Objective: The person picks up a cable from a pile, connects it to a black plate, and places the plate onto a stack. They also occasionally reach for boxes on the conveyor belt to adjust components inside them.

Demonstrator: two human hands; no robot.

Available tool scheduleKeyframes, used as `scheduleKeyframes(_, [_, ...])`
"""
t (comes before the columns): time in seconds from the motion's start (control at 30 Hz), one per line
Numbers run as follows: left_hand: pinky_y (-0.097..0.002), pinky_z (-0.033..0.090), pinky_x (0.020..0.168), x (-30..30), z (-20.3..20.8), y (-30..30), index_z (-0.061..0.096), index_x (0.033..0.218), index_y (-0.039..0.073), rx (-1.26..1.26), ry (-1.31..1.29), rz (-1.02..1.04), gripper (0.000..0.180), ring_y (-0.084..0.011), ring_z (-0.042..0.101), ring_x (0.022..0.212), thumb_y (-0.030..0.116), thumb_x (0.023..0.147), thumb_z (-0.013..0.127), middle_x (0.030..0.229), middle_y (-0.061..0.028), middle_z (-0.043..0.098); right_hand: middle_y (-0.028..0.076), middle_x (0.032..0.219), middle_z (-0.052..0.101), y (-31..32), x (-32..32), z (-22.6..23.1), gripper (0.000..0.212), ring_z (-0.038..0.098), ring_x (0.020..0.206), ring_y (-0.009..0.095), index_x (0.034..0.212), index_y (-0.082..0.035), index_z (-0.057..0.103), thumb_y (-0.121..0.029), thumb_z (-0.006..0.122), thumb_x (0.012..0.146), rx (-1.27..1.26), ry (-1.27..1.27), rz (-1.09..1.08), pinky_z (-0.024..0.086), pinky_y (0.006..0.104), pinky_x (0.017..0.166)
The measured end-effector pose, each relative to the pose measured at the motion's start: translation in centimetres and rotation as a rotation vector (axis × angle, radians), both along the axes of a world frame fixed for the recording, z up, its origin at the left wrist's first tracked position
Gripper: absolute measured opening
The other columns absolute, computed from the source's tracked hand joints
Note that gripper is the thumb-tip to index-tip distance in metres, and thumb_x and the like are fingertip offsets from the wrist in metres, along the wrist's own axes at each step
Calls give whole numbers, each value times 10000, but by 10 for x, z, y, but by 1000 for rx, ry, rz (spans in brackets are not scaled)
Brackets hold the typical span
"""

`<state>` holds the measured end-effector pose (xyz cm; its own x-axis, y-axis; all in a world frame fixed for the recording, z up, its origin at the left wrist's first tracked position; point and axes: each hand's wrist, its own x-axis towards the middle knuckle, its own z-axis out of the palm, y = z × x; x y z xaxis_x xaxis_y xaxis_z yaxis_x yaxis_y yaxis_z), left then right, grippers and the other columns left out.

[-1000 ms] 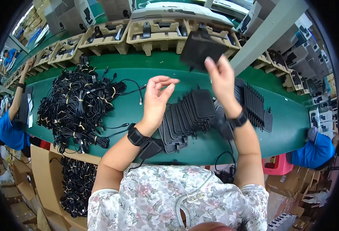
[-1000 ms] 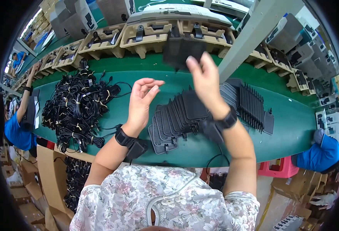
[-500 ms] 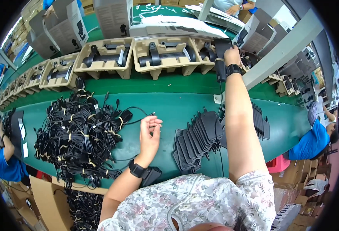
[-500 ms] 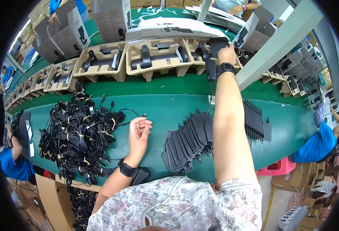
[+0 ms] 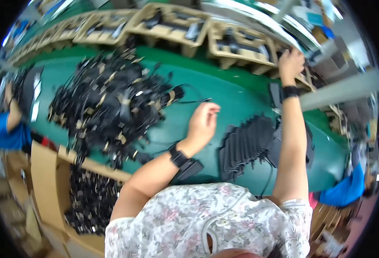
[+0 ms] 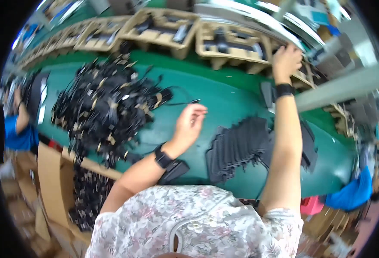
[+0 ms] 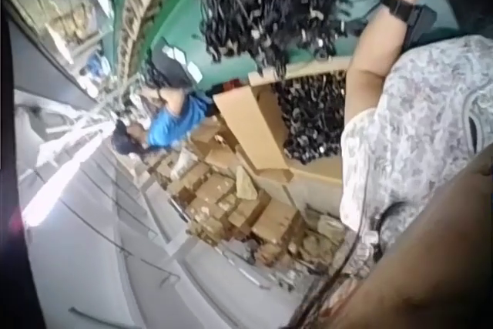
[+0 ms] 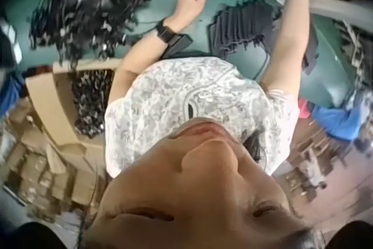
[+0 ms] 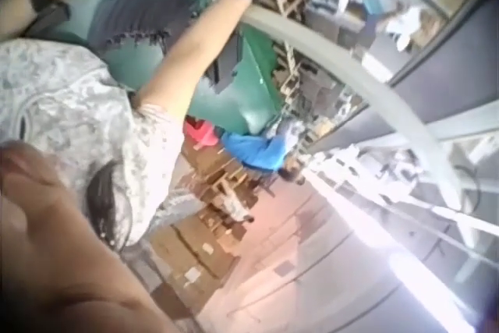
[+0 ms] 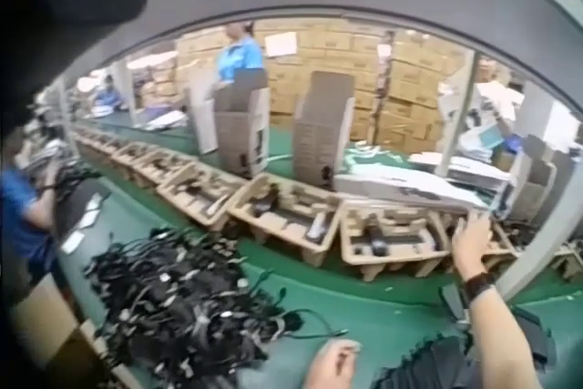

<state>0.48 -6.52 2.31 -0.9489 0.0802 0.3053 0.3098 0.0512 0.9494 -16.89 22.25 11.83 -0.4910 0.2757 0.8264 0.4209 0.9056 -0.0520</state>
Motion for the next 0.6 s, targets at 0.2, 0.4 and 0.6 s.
scheduleKeyframes(0.2, [-285,468,662,2,13,-14,546,949,36,-172,39,15,184,-203,570,745,-53,794,502,858,-99,552,117,909,607,-181,51,37,180,576,787,267,956,-52,620,-121,609,790,-129,-235,1163,460,333,718])
scheduleKeyframes(0.4, [-372,457,710,0,13,-20,527,898,36,-131,18,-10,145,-297,556,819,16,755,537,864,-130,561,106,894,607,-260,75,3,234,553,853,295,932,-59,623,-174,665,733,65,-764,1465,451,371,744])
scheduleKeyframes(0.6, [-326,471,668,0,4,-14,543,957,6,-95,180,-44,216,-232,603,761,83,767,612,889,-128,593,106,870,593,-266,90,-4,320,541,830,301,927,-24,585,-225,692,703,177,-883,1384,451,380,724])
